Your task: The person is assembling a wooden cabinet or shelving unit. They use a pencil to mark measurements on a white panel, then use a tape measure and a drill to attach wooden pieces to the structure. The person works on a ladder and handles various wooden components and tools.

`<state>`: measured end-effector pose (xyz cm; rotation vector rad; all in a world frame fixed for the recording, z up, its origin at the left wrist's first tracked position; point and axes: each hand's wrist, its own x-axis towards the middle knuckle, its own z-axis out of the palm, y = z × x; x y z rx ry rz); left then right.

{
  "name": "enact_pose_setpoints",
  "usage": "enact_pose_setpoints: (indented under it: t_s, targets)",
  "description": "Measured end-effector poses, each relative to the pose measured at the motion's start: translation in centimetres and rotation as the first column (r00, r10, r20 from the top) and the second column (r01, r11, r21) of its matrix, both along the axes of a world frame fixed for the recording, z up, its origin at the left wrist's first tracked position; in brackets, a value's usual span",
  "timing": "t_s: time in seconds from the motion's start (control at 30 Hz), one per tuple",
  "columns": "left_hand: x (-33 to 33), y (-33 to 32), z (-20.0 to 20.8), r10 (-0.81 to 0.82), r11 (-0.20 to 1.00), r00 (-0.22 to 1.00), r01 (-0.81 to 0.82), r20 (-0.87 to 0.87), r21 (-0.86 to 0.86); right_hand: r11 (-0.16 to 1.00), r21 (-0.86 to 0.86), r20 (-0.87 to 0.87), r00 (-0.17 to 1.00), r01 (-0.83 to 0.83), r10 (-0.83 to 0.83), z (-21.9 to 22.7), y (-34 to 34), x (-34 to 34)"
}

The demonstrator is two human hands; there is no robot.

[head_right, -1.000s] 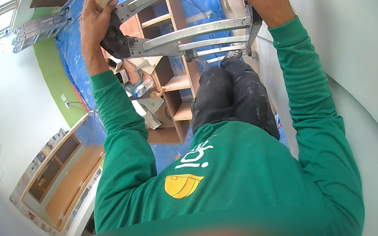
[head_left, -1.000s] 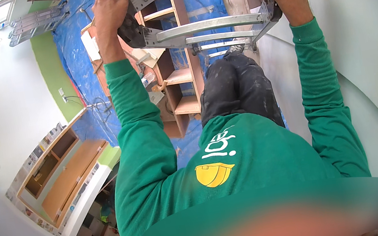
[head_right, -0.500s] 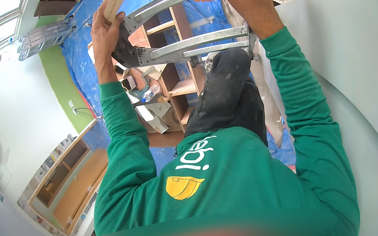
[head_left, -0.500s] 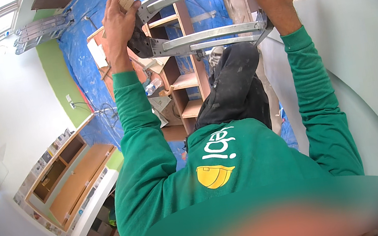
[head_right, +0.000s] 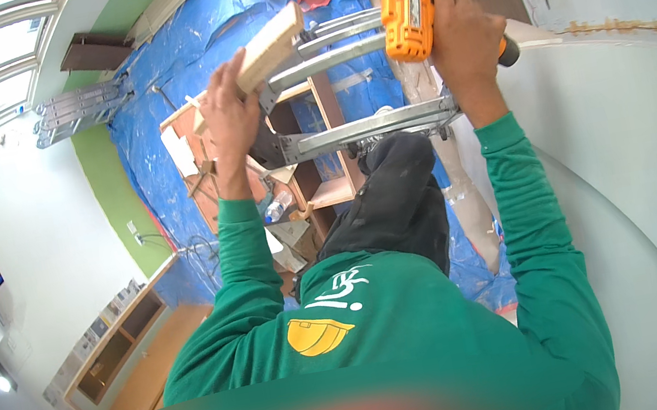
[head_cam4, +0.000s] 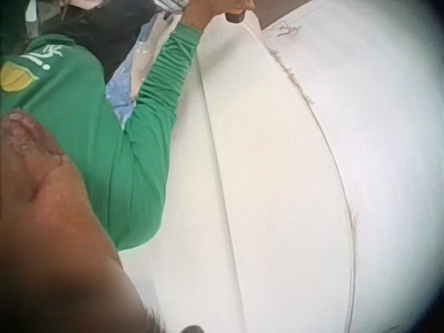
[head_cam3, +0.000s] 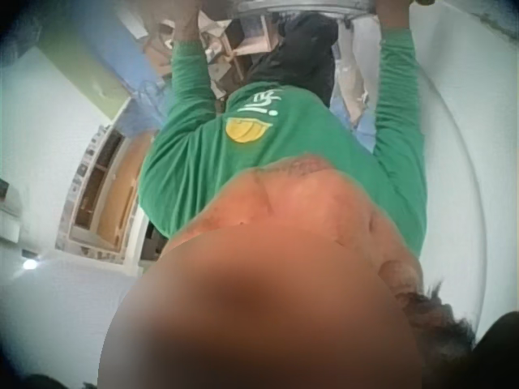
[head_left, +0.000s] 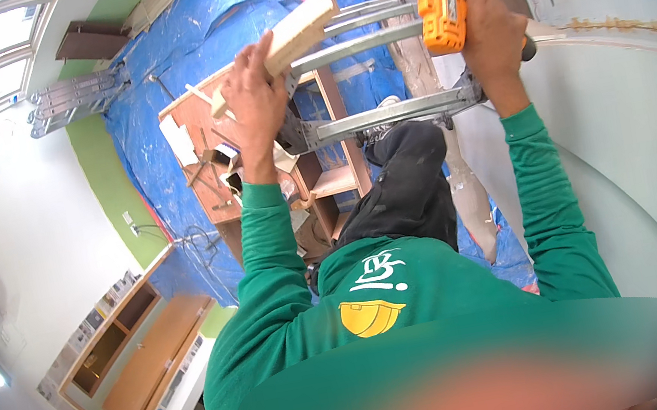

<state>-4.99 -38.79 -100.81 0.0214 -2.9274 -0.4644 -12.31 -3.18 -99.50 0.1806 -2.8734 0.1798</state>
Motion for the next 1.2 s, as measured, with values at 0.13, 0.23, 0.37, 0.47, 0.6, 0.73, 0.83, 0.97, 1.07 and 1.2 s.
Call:
enact_pose_setpoints:
  t_s: [0.13,0.23,0.37,0.47,0.6,0.73,0.83,0.97,1.07,1.2]
  targets:
    - [0.2,-0.3,0.7,0.019,0.999,0.999,-0.017,0.039,-0.052,0.998,-0.028,0.044,0.997,0.063,-0.061,0.7,-0.7,0.3]
    - [-0.2,-0.4,1.8,0.019,1.000,0.999,-0.019,0.035,-0.023,0.993,-0.080,0.010,0.996,0.089,-0.089,0.4,-1.0,-0.2]
    - [-0.5,-0.6,1.7,0.007,1.000,0.998,-0.008,0.065,0.011,0.989,-0.062,0.040,0.991,0.131,-0.129,0.7,-1.3,0.2]
    - [-0.6,-0.6,1.3,0.008,0.998,0.998,-0.012,0.070,0.060,0.988,-0.067,0.061,0.989,0.136,-0.132,0.3,-1.1,0.1]
    - [-0.4,-0.8,1.1,0.015,0.998,0.996,-0.021,0.091,0.057,0.987,-0.058,0.076,0.987,0.147,-0.142,0.5,-1.1,0.4]
    - [-0.8,-0.4,1.4,0.053,0.997,0.990,-0.059,0.129,0.047,0.986,-0.074,0.088,0.986,0.150,-0.144,1.0,-1.0,0.2]
    - [-0.9,-0.7,1.2,0.033,0.998,0.993,-0.039,0.112,0.050,0.982,-0.089,0.127,0.980,0.167,-0.155,0.3,-0.7,-0.3]
    - [-1.2,-0.8,1.6,0.048,0.998,0.987,-0.055,0.153,0.044,0.986,-0.139,0.159,0.985,0.090,-0.068,4.4,-0.6,1.1]
    - [-1.0,-0.7,0.9,0.086,0.996,0.981,-0.090,0.171,0.019,0.923,-0.379,0.151,0.988,0.073,-0.016,12.6,-0.2,4.9]
    - [-1.1,-0.6,1.4,0.088,0.995,0.972,-0.096,0.219,0.026,0.767,-0.638,0.168,0.985,0.075,0.044,24.3,1.9,10.3]
